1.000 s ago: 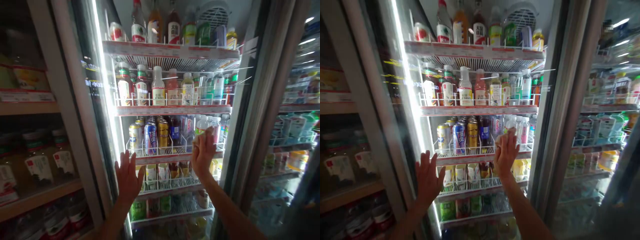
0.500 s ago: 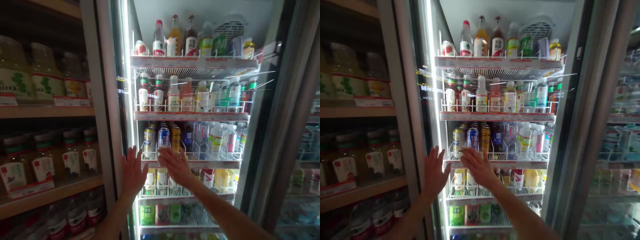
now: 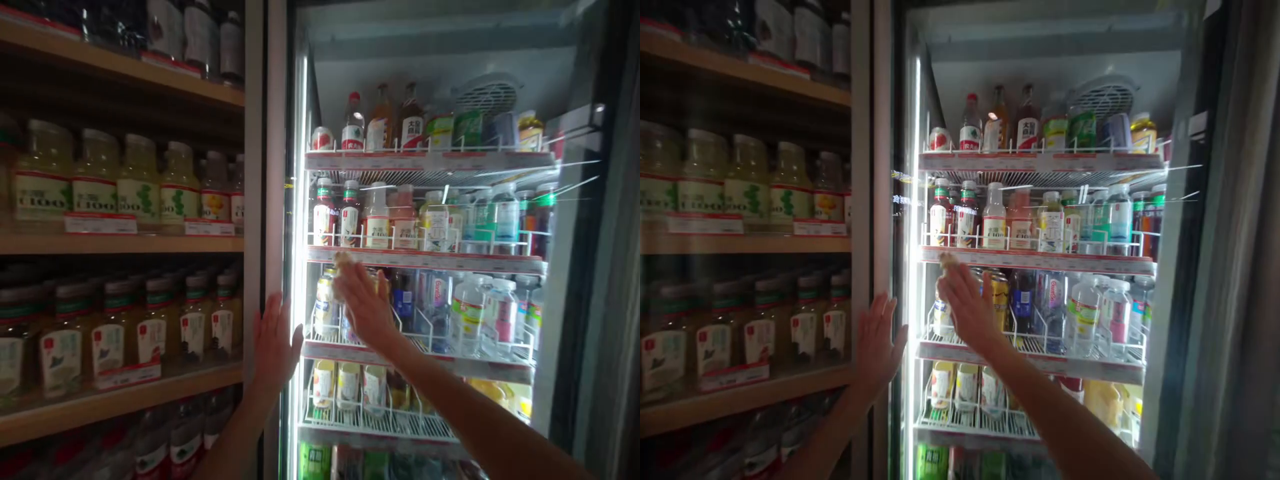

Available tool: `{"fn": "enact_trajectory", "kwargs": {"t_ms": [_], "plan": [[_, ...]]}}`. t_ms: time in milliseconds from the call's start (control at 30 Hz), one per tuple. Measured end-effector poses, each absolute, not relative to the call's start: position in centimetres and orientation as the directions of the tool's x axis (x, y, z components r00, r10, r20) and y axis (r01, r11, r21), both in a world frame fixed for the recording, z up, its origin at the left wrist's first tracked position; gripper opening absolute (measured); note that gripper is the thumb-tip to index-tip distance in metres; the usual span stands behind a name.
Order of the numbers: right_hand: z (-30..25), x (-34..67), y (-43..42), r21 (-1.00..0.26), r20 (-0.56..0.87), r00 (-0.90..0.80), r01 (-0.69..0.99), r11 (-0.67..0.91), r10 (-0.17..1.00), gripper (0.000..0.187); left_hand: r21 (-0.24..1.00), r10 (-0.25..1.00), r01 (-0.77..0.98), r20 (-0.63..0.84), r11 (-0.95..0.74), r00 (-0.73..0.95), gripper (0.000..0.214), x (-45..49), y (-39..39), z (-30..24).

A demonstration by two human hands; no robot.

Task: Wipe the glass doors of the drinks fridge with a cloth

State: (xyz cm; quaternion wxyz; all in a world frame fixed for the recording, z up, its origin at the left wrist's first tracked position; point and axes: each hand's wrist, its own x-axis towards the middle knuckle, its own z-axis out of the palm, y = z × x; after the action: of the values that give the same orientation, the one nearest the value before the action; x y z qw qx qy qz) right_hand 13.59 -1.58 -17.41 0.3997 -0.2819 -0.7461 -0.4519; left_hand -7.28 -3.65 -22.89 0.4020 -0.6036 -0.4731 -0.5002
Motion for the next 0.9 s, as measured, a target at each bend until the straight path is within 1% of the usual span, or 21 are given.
{"fn": "enact_trajectory", "kwargs": {"t_ms": [67, 100, 133, 167, 233, 267, 300, 400, 433, 467, 567, 600, 633, 700, 733, 767, 800, 867, 900], "plan": [[-17.3, 12.1, -1.6, 0.602, 0.722, -0.692, 0.64, 0.478, 0.018, 0.042, -0.003, 0.166, 0.975, 0.985, -0.222, 0.04, 0.058, -7.9, -3.8, -22.3], [-17.2, 11.4, -1.6, 0.643, 0.674, -0.739, 0.588, 0.49, 0.003, 0.041, 0.0, 0.164, 0.977, 0.986, -0.215, 0.036, 0.058, -8.2, -3.9, -22.0], [-16.9, 10.7, -1.6, 0.64, 0.675, -0.738, 0.591, 0.491, 0.009, 0.041, 0.0, 0.157, 0.979, 0.987, -0.205, 0.033, 0.058, -8.5, -4.0, -21.8], [-16.5, 10.1, -1.5, 0.594, 0.722, -0.691, 0.643, 0.482, 0.032, 0.042, -0.001, 0.144, 0.981, 0.989, -0.195, 0.029, 0.058, -8.8, -4.0, -21.6], [-15.7, 9.0, -1.4, 0.459, 0.836, -0.545, 0.761, 0.458, 0.069, 0.044, 0.002, 0.108, 0.983, 0.994, -0.181, 0.018, 0.057, -9.4, -4.1, -21.2], [-15.5, 8.6, -1.3, 0.434, 0.854, -0.516, 0.775, 0.459, 0.064, 0.044, 0.003, 0.093, 0.984, 0.996, -0.178, 0.014, 0.057, -9.7, -4.1, -21.0], [-15.4, 8.3, -1.2, 0.464, 0.837, -0.546, 0.749, 0.473, 0.043, 0.043, 0.0, 0.082, 0.985, 0.997, -0.174, 0.014, 0.056, -10.0, -4.1, -20.8], [-15.0, 7.6, -0.9, 0.666, 0.652, -0.756, 0.535, 0.52, -0.058, 0.039, -0.028, 0.059, 0.988, 0.998, -0.155, 0.037, 0.055, -10.7, -4.2, -20.0], [-14.6, 7.4, -0.7, 0.689, 0.627, -0.776, 0.508, 0.516, -0.073, 0.038, -0.038, 0.055, 0.988, 0.997, -0.151, 0.047, 0.054, -10.8, -4.2, -19.6], [-14.0, 7.2, -0.5, 0.678, 0.65, -0.757, 0.535, 0.504, -0.071, 0.038, -0.044, 0.05, 0.988, 0.997, -0.15, 0.052, 0.054, -10.8, -4.1, -19.1], [-11.2, 6.8, 0.0, 0.528, 0.818, -0.574, 0.722, 0.448, -0.04, 0.039, -0.037, 0.026, 0.986, 0.999, -0.163, 0.042, 0.053, -10.4, -3.9, -17.1], [-10.3, 6.9, 0.2, 0.526, 0.824, -0.564, 0.729, 0.438, -0.05, 0.039, -0.034, 0.013, 0.985, 0.999, -0.17, 0.036, 0.053, -10.2, -3.8, -16.3], [-9.5, 7.1, 0.2, 0.569, 0.794, -0.604, 0.698, 0.434, -0.07, 0.037, -0.031, -0.002, 0.984, 1.0, -0.178, 0.031, 0.053, -9.9, -3.8, -15.6], [-7.9, 8.0, 0.3, 0.69, 0.682, -0.724, 0.59, 0.42, -0.104, 0.037, -0.025, -0.024, 0.981, 0.999, -0.194, 0.02, 0.052, -9.4, -3.6, -14.3], [-7.0, 8.7, 0.3, 0.713, 0.656, -0.748, 0.57, 0.408, -0.102, 0.038, -0.021, -0.029, 0.979, 0.999, -0.202, 0.015, 0.052, -9.1, -3.5, -13.7], [-6.2, 9.3, 0.2, 0.692, 0.681, -0.727, 0.604, 0.395, -0.083, 0.04, -0.018, -0.03, 0.978, 0.999, -0.208, 0.012, 0.052, -8.8, -3.4, -13.2], [-5.3, 10.0, 0.2, 0.623, 0.752, -0.657, 0.685, 0.378, -0.05, 0.042, -0.016, -0.031, 0.977, 0.999, -0.214, 0.009, 0.053, -8.4, -3.3, -12.7], [-4.2, 11.5, 0.0, 0.424, 0.893, -0.45, 0.842, 0.334, 0.001, 0.045, -0.007, -0.026, 0.973, 1.0, -0.23, 0.001, 0.054, -7.4, -2.9, -11.7], [-4.0, 12.3, -0.1, 0.378, 0.916, -0.401, 0.869, 0.319, 0.006, 0.046, -0.004, -0.022, 0.971, 1.0, -0.24, -0.002, 0.055, -6.8, -2.7, -11.2]]}}
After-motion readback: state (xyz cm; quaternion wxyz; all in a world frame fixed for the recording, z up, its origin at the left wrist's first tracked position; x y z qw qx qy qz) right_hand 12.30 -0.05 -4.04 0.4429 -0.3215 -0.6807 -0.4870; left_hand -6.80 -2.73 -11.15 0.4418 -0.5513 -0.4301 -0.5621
